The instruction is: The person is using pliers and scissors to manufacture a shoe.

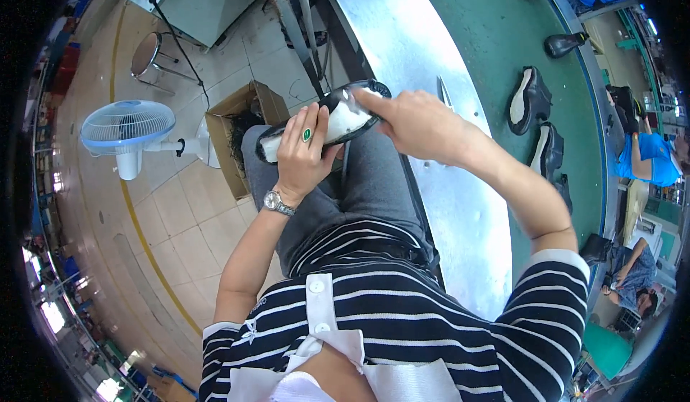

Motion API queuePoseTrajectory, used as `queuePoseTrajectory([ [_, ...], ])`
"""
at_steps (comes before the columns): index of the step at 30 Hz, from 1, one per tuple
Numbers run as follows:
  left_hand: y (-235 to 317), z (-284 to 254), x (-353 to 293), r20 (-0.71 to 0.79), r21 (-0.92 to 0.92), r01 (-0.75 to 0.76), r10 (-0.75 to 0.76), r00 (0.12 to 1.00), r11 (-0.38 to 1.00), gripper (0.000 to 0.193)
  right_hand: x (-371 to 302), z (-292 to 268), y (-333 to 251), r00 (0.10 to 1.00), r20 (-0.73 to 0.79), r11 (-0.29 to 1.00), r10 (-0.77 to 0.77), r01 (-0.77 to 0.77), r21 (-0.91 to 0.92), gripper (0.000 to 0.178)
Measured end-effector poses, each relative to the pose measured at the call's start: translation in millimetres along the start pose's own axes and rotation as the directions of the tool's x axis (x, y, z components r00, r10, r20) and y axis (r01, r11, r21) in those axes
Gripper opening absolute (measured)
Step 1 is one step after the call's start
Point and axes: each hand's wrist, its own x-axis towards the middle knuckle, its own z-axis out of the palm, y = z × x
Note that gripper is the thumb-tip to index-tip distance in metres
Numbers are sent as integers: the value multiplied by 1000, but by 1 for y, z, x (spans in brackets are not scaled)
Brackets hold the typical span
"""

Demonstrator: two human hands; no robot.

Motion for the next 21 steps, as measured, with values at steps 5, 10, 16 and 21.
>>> queuePoseTrajectory([
  [5,2,4,5,6,39,-37,37,999,999,66,19,32,1,963,-100,963,250,-237,126,57],
  [10,1,1,0,2,44,-12,11,1000,999,69,16,10,-6,964,-221,967,148,-94,236,54],
  [16,0,7,2,6,47,-3,2,1000,999,71,23,26,10,971,-112,972,210,-195,134,62],
  [21,1,5,5,10,80,-15,14,1000,997,70,23,39,-1,870,-360,917,338,-219,332,60],
])
